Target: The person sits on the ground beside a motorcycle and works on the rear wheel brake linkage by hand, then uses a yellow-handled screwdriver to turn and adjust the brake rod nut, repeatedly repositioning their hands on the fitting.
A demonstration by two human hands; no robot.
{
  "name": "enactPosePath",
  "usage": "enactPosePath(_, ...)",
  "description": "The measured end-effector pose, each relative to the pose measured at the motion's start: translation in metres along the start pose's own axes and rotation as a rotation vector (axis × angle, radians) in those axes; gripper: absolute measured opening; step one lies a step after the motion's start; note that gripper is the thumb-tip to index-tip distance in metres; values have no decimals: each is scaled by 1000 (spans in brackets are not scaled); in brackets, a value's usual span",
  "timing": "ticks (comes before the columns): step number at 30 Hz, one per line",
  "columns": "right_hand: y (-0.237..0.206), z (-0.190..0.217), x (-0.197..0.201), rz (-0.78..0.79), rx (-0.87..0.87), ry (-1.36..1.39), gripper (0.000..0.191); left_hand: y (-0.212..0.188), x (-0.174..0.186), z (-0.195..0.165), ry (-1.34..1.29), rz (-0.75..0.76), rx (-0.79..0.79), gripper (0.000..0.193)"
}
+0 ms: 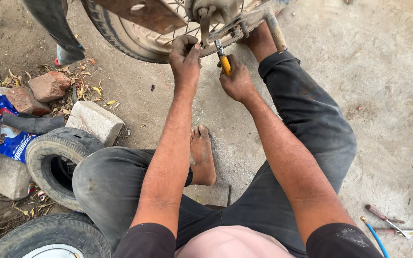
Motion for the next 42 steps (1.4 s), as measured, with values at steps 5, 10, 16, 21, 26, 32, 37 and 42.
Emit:
enactPosePath(5,1,-4,-3,11,-35,-11,33,-2,0,17,-8,-117,197,19)
enactPosePath(10,1,-2,1,5,22,-6,34,7,-1,8,103,87,65,9)
enactPosePath(16,0,-5,2,0,25,-20,33,4,3,18,41,-36,173,14)
enactPosePath(21,2,-8,1,25,7,-7,35,7,3,21,-14,60,134,10)
enactPosePath(26,3,-11,-2,25,4,-11,35,2,4,26,-74,-2,80,16)
enactPosePath(32,4,-12,-2,29,-7,-35,36,7,9,20,80,49,62,8)
enactPosePath(37,3,-15,-4,60,-34,-4,38,5,13,27,93,-8,112,11)
enactPosePath(42,3,-13,-4,46,3,-40,37,5,6,28,18,51,74,7)
Point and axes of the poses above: each hand's wrist, its own y-axis towards the middle knuckle, its own x-axis out of the back of the hand, z = x × y, the point moved 7 cm from there along y, towards the middle knuckle, and after that the axes turned 7 degrees about -x, right-handed, at the moved point
